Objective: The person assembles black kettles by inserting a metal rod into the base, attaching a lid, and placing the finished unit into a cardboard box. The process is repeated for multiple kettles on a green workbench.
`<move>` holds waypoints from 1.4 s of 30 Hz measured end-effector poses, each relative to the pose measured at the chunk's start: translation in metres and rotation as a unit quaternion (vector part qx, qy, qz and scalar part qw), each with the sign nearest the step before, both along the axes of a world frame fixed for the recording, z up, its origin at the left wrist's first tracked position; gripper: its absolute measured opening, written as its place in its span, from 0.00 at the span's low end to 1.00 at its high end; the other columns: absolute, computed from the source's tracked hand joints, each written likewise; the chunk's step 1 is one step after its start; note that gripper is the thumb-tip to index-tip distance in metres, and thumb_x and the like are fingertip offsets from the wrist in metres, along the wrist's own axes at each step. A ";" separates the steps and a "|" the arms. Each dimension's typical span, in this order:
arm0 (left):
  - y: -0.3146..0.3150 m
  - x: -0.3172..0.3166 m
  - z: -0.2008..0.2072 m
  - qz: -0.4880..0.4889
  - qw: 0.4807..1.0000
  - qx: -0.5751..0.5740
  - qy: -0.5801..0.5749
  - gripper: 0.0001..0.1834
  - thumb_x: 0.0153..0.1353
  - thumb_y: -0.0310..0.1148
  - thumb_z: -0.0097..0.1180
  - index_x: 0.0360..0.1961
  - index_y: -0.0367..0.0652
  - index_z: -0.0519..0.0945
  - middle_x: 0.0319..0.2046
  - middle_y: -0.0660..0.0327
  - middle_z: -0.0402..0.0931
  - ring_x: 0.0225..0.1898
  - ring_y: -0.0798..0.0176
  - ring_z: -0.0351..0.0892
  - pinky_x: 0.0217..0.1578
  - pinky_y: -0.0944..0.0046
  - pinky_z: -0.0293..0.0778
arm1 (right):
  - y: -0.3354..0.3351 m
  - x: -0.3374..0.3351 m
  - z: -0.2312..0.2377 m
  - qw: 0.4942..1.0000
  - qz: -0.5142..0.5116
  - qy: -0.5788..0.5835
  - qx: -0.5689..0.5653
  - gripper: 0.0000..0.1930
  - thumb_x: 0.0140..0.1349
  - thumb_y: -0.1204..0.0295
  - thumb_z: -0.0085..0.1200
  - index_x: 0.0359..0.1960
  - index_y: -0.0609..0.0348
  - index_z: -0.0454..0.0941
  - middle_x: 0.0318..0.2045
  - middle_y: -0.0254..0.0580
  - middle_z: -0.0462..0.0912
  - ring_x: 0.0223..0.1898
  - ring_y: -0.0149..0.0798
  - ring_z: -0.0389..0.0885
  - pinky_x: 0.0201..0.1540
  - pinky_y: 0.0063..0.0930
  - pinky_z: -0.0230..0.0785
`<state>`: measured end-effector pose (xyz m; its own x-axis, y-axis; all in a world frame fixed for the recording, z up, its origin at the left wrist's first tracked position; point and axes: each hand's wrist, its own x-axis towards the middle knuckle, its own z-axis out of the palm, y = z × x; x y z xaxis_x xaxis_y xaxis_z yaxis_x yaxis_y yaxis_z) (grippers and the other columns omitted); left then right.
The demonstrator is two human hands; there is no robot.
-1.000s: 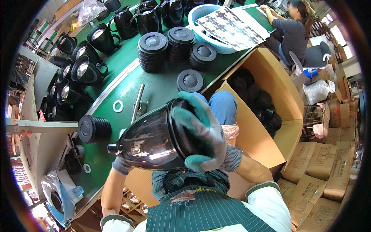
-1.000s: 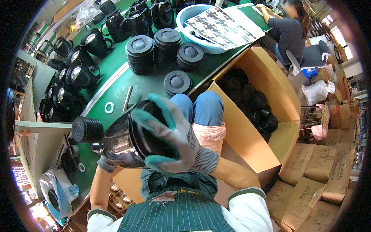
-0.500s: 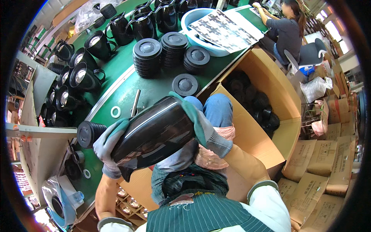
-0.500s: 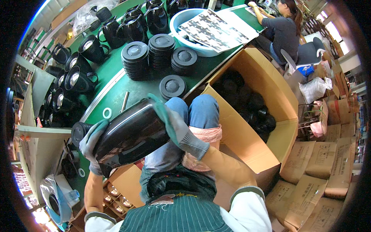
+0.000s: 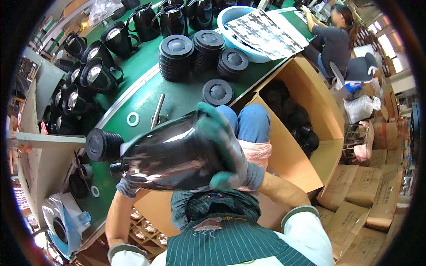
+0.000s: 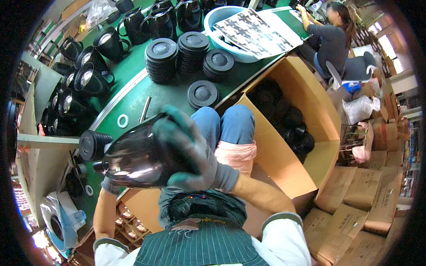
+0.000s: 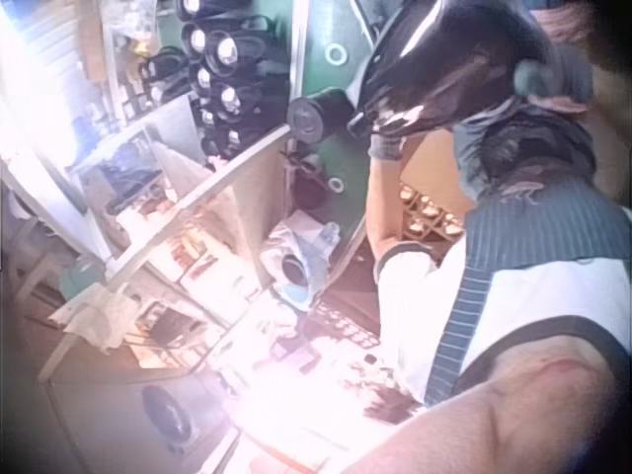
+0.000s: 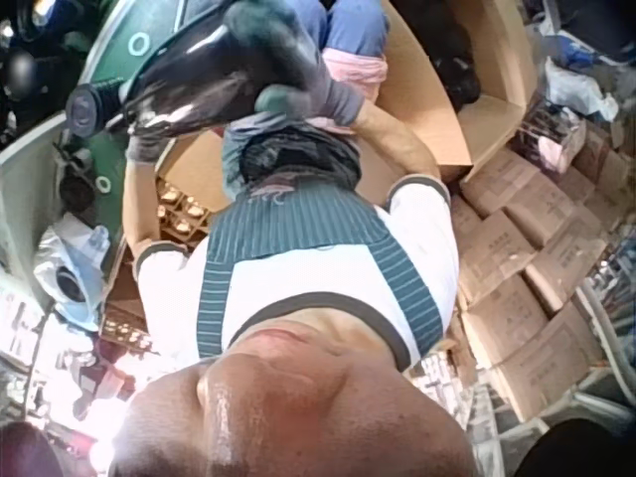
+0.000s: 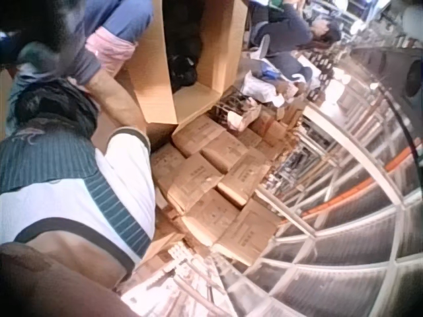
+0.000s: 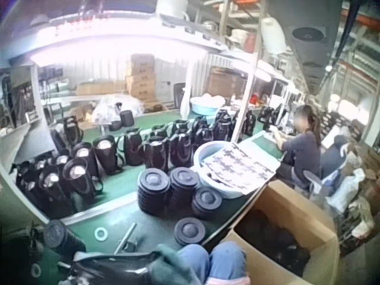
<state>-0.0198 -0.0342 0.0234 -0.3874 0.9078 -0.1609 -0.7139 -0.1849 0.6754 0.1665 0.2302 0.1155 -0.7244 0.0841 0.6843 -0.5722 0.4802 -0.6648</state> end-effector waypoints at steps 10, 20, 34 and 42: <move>0.020 -0.005 0.073 0.225 0.654 -0.165 0.703 0.17 0.58 0.32 0.67 0.48 0.36 0.88 0.47 0.51 0.88 0.45 0.54 0.91 0.49 0.60 0.84 | -0.010 0.002 -0.035 0.837 0.024 -0.217 -0.502 0.43 0.74 0.44 0.51 0.79 0.62 0.55 0.77 0.49 0.60 0.76 0.46 0.62 0.78 0.38 0.53; 0.027 0.000 0.044 0.163 0.923 -0.124 0.325 0.22 0.59 0.34 0.70 0.51 0.32 0.86 0.47 0.47 0.88 0.44 0.54 0.89 0.53 0.58 0.82 | 0.021 0.017 -0.047 0.997 0.009 -0.049 -0.061 0.49 0.71 0.44 0.55 0.82 0.61 0.48 0.81 0.53 0.50 0.81 0.49 0.50 0.81 0.43 0.41; 0.037 0.016 0.036 0.221 0.953 -0.068 0.196 0.15 0.67 0.25 0.59 0.52 0.33 0.86 0.48 0.46 0.88 0.48 0.52 0.89 0.55 0.57 0.82 | 0.017 0.023 -0.037 1.000 0.003 -0.017 -0.017 0.49 0.73 0.40 0.48 0.83 0.59 0.44 0.82 0.53 0.46 0.82 0.50 0.47 0.82 0.41 0.36; 0.044 0.017 0.120 0.121 0.595 -0.150 0.781 0.19 0.58 0.27 0.66 0.52 0.37 0.88 0.48 0.51 0.89 0.47 0.54 0.91 0.52 0.60 0.83 | -0.012 0.041 -0.078 0.832 0.055 -0.171 -0.525 0.35 0.81 0.54 0.43 0.82 0.54 0.48 0.81 0.43 0.53 0.78 0.42 0.58 0.80 0.41 0.51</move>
